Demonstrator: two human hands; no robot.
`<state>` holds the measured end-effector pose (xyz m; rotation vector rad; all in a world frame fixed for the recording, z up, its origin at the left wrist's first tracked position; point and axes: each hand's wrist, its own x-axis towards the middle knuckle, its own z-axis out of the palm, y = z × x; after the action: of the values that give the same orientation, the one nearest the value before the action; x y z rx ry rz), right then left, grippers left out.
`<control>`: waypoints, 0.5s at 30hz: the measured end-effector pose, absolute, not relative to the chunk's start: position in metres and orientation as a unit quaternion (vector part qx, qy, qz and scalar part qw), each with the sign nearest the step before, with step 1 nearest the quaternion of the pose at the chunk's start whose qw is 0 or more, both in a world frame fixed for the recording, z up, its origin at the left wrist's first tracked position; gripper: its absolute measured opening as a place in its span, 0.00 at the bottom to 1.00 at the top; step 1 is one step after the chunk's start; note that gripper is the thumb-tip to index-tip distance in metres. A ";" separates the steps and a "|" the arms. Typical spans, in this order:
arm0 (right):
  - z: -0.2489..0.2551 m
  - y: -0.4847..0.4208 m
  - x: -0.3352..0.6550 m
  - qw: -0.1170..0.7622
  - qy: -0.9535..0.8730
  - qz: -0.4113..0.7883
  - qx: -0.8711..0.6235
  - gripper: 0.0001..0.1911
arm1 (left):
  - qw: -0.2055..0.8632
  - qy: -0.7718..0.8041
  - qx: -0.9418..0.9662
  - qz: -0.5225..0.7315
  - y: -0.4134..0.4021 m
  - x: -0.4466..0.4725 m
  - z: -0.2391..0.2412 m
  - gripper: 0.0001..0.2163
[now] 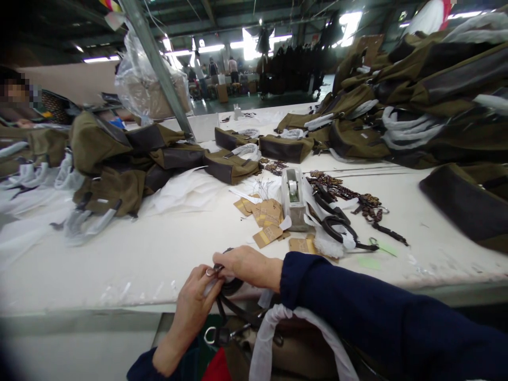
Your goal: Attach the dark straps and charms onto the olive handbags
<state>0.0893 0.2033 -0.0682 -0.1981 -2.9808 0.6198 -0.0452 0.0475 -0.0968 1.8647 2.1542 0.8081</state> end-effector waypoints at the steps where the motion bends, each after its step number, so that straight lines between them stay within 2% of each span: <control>1: -0.069 0.202 0.091 0.052 -0.979 0.186 -0.068 0.10 | 0.092 0.724 0.625 0.276 0.048 -0.045 -0.096 0.03; 6: -0.065 0.197 0.103 0.053 -0.989 0.137 -0.031 0.06 | 0.114 0.722 0.618 0.289 0.047 -0.046 -0.094 0.02; 10: -0.055 0.187 0.098 0.015 -0.994 0.108 -0.025 0.07 | 0.123 0.723 0.617 0.287 0.047 -0.047 -0.093 0.02; 15: -0.044 0.180 0.084 -0.039 -0.991 0.108 -0.068 0.04 | 0.121 0.716 0.626 0.286 0.048 -0.048 -0.092 0.03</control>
<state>0.0844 0.1801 -0.0437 -0.2185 -3.1934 0.3478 -0.0478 0.0475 -0.0919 1.8269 2.0894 0.8339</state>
